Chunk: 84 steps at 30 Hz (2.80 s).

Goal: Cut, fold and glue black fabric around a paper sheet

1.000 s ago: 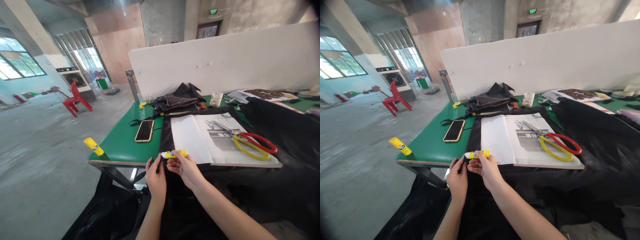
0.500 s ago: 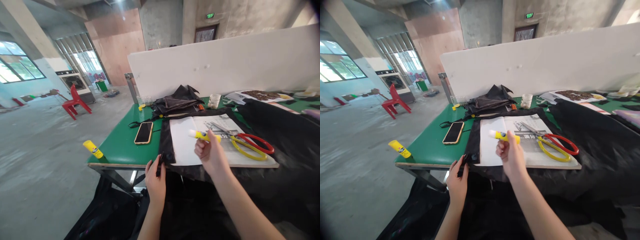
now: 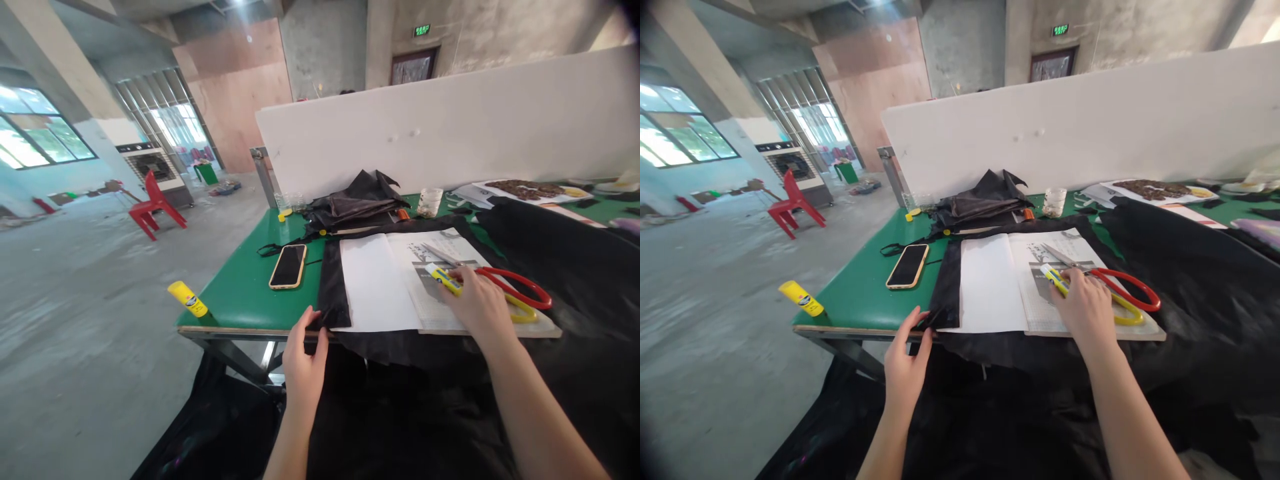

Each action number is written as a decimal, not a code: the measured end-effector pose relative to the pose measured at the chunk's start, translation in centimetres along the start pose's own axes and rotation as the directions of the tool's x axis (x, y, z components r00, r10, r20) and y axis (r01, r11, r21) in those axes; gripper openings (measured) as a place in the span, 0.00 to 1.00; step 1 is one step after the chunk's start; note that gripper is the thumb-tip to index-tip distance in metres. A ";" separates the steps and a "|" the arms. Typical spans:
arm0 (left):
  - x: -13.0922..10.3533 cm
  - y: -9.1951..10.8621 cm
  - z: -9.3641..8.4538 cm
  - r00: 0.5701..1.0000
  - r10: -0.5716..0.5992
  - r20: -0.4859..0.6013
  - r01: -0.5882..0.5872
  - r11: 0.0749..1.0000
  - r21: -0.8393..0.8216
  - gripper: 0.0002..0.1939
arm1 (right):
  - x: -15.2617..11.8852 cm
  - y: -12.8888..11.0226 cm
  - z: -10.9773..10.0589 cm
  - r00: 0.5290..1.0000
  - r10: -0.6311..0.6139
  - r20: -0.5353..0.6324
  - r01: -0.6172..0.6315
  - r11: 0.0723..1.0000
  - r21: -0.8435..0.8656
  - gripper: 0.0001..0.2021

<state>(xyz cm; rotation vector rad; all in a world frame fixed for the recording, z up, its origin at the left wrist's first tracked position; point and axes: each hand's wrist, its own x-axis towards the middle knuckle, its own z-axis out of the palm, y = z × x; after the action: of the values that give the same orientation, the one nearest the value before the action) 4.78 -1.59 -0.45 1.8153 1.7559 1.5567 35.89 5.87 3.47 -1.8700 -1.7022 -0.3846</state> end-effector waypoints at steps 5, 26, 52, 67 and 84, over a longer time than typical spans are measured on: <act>0.5 0.3 -0.5 0.999 -0.016 0.042 0.015 1.000 0.015 0.21 | -3.8 -4.7 -2.3 0.961 -0.232 -0.150 0.259 0.947 0.192 0.22; 1.8 0.1 -0.3 0.984 -0.169 0.058 0.173 0.983 -0.059 0.18 | -7.7 -4.5 -4.5 0.910 -0.415 -0.007 0.412 0.901 0.135 0.09; 5.0 -1.1 -0.3 0.982 -0.047 0.182 0.048 0.999 -0.002 0.22 | -7.7 -14.1 2.5 0.530 -0.847 -0.045 0.827 0.504 0.249 0.21; 3.8 -1.0 -0.6 0.959 0.279 0.048 -0.279 0.909 0.309 0.17 | -7.8 -14.6 2.5 0.605 -0.796 0.022 0.755 0.582 0.303 0.22; 0.3 -1.5 -1.6 0.781 0.455 0.428 -0.623 0.623 0.473 0.22 | -8.0 -15.3 2.6 0.674 -0.739 0.003 0.690 0.632 0.353 0.22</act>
<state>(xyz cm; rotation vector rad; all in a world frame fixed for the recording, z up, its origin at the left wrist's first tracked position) 2.58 -1.79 -0.64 2.9410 1.7660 0.8129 19.36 1.24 0.23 -0.9192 -2.4162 -0.2375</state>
